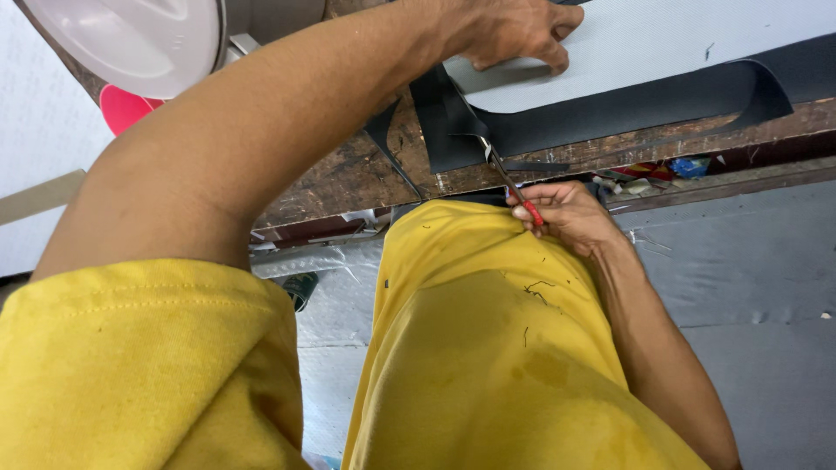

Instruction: The person cuts black vinyl upholstery fabric with red-handled scissors, following the edge of a white paper template laid on the material. After cutting out the piece, they move the template aside and trim excess fabric from the edge of a sewn black cover on the workbench.

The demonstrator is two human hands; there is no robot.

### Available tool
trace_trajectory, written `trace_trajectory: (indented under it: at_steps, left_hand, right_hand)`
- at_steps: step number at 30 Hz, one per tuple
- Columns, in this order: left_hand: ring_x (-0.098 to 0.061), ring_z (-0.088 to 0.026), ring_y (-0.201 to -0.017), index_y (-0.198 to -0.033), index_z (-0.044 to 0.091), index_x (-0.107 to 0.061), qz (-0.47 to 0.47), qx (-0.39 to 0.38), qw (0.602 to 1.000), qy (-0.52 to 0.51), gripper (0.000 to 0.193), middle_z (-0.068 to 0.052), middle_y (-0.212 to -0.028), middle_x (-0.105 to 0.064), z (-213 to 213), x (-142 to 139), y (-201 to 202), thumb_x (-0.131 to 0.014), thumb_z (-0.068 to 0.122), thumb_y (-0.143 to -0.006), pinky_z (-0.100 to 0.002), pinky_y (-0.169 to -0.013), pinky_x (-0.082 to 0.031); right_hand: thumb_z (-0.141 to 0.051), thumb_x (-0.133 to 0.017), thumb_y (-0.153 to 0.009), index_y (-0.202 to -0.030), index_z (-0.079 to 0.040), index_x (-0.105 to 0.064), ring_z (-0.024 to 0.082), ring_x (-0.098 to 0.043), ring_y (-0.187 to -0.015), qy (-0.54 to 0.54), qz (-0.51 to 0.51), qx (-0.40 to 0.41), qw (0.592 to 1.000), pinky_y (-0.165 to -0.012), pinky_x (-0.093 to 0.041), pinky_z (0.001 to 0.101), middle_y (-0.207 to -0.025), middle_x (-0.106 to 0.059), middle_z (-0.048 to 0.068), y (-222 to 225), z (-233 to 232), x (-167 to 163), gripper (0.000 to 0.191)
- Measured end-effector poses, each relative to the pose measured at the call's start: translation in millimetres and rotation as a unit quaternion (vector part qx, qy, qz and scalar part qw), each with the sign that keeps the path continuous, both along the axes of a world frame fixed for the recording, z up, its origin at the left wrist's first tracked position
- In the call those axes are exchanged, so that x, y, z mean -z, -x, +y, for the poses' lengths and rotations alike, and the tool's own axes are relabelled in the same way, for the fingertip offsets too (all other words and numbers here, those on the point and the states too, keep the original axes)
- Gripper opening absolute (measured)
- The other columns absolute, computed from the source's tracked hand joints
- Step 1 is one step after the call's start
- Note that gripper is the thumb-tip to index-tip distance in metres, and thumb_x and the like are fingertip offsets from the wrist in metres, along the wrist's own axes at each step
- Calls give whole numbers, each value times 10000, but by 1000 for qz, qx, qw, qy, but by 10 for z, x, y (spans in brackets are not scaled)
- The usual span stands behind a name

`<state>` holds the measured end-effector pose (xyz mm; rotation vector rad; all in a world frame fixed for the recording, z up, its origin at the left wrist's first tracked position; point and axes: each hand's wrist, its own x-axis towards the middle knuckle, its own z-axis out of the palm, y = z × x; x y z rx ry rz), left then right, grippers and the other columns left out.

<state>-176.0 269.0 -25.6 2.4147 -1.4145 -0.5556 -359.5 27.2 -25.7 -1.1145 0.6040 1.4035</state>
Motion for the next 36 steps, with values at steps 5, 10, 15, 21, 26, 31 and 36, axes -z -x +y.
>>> trace_trajectory:
  at_steps: [5, 10, 15, 21, 26, 31, 36]
  left_hand:
    - [-688, -240, -1034, -1175, 280, -787, -13, -2, 1000, 14, 802, -12, -1140, -692, -4, -5, -1, -897, -79, -467, -319, -1018, -506]
    - [-690, -235, -1031, -1185, 308, -785, -26, -6, 1000, 4, 790, 2, -1147, -694, -13, -20, 4, -895, -78, -505, -324, -1007, -507]
    - [-683, -248, -1020, -1170, 311, -774, -10, -11, 999, -30, 843, 7, -1149, -685, -48, -39, 3, -903, -79, -433, -352, -979, -494]
    - [-693, -227, -1012, -1192, 332, -760, -36, -3, 999, -23, 844, 18, -1160, -684, -11, -52, -9, -884, -83, -468, -343, -964, -520]
    - [-706, -217, -972, -1220, 341, -752, -24, 11, 999, -30, 796, 28, -1142, -679, -2, -41, -26, -862, -98, -566, -345, -901, -554]
    - [-721, -234, -914, -1200, 318, -753, -25, 11, 999, -43, 787, 14, -1132, -679, -37, -50, -24, -879, -68, -525, -341, -862, -567]
    - [-734, -238, -873, -1206, 321, -755, -38, 23, 998, -35, 770, 17, -1126, -685, -39, -80, -30, -885, -56, -547, -340, -834, -585]
  right_hand:
    - [-50, -806, -826, -1103, -2, -760, 111, -639, -625, 4, -8, 11, 1000, -571, -541, 257, -779, -714, 60, -49, 108, -18, 285]
    - [-36, -798, -826, -1096, 3, -763, 111, -633, -619, -18, -15, 31, 999, -560, -537, 254, -778, -716, 66, -34, 167, -47, 275]
    - [-33, -783, -825, -1089, 2, -755, 121, -639, -616, 9, -17, 21, 1000, -562, -556, 266, -788, -731, 73, -27, 207, -84, 267]
    - [-56, -783, -844, -1090, 5, -755, 115, -630, -624, -31, 4, 55, 998, -574, -549, 269, -801, -721, 54, -47, 286, -97, 256]
    - [-59, -786, -853, -1099, 5, -756, 115, -622, -621, -26, -9, 48, 998, -577, -547, 272, -792, -705, 50, -19, 306, -99, 256]
    - [-49, -780, -851, -1092, 9, -748, 120, -627, -613, -34, -3, 56, 998, -565, -546, 276, -788, -706, 49, -15, 323, -120, 250]
    - [-53, -769, -856, -1090, -4, -748, 124, -630, -606, -40, 6, 64, 997, -564, -555, 278, -790, -704, 48, -57, 358, -121, 240]
